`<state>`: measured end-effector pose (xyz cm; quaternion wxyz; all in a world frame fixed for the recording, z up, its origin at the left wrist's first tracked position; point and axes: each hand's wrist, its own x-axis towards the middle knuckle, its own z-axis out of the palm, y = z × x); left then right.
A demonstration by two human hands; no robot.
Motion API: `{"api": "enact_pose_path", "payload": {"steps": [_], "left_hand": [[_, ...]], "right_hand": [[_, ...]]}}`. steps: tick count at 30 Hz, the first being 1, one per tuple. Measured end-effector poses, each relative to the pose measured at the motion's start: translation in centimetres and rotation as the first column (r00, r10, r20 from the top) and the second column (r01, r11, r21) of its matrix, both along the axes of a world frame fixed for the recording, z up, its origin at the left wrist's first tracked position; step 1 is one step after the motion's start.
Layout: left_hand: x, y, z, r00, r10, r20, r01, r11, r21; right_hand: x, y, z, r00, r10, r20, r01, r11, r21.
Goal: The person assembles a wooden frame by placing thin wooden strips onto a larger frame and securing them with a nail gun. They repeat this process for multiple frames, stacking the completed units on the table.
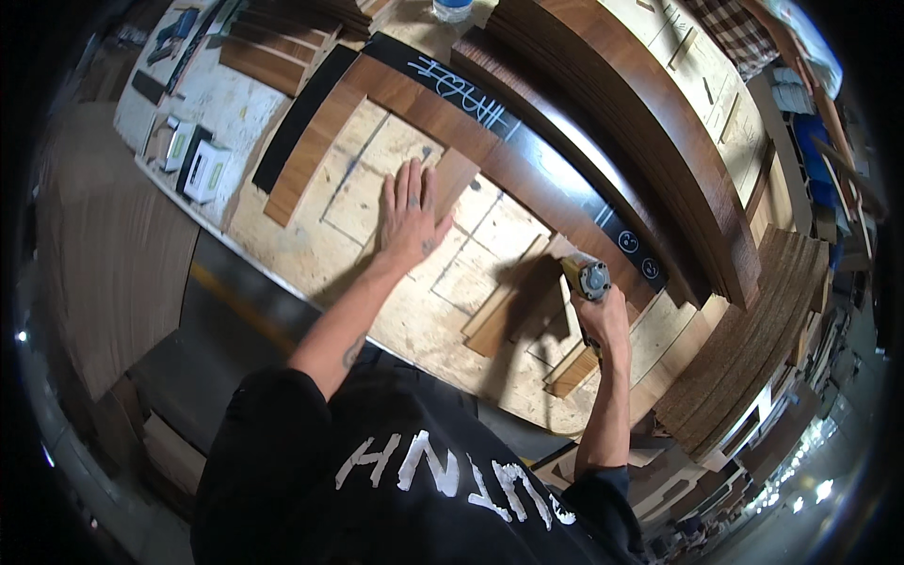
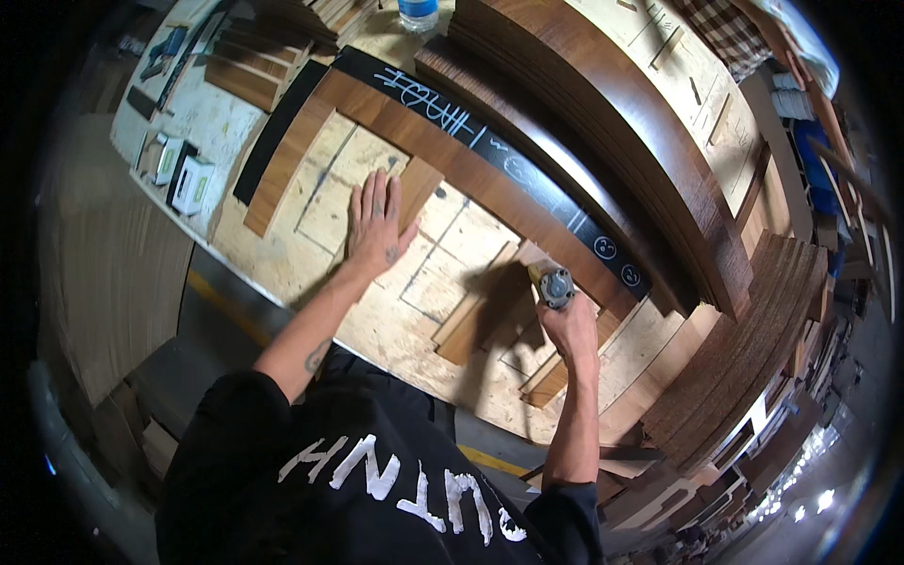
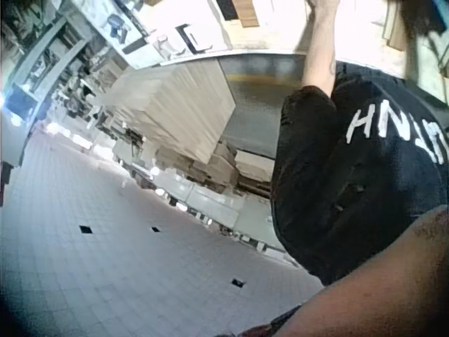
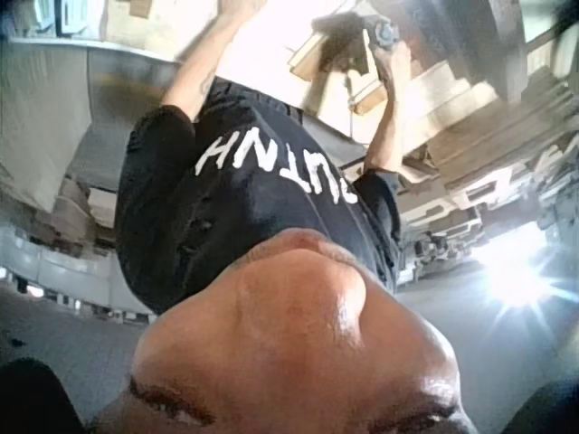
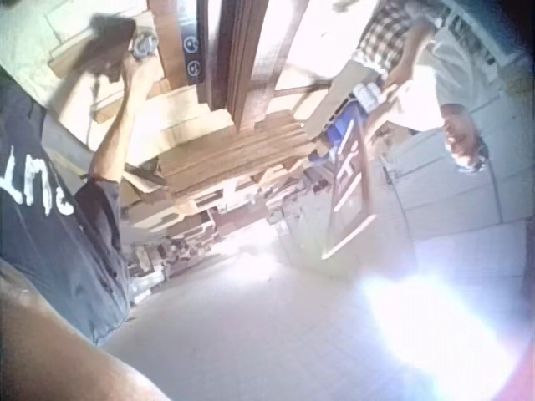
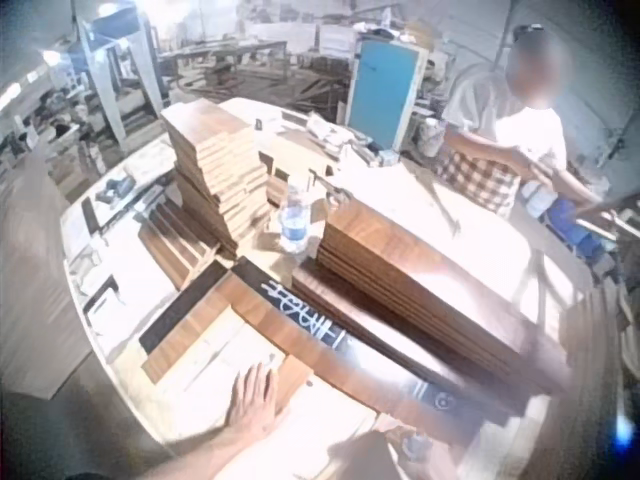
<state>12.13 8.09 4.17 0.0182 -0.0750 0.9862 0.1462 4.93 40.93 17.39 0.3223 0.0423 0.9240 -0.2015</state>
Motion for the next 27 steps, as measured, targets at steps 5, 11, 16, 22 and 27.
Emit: {"api": "enact_pose_path", "payload": {"steps": [5,11,16,22,27], "left_hand": [[0.1,0.3,0.5,0.997,-0.022,0.068,0.016,0.996,0.090],[-0.6,-0.4,0.2,0.998,-0.025,0.066,0.015,0.990,0.141],[-0.9,-0.6,0.2,0.995,-0.012,0.101,-0.002,0.990,0.143],[-0.9,-0.6,0.5,0.995,-0.019,0.101,0.001,0.985,0.170],[-0.7,-0.5,0.3,0.995,-0.030,0.097,0.017,0.991,0.134]], "right_hand": [[-1.5,-6.7,1.1,0.998,0.061,0.017,-0.061,0.998,-0.010],[-4.3,-14.8,-1.3,0.974,0.224,0.040,-0.222,0.974,-0.052],[-5.5,-16.8,-2.4,0.977,0.211,0.042,-0.211,0.977,-0.020],[-6.0,-17.0,-2.0,0.958,0.196,0.208,-0.215,0.974,0.076],[-6.0,-16.1,-2.6,0.951,0.152,0.270,-0.173,0.984,0.053]]}}
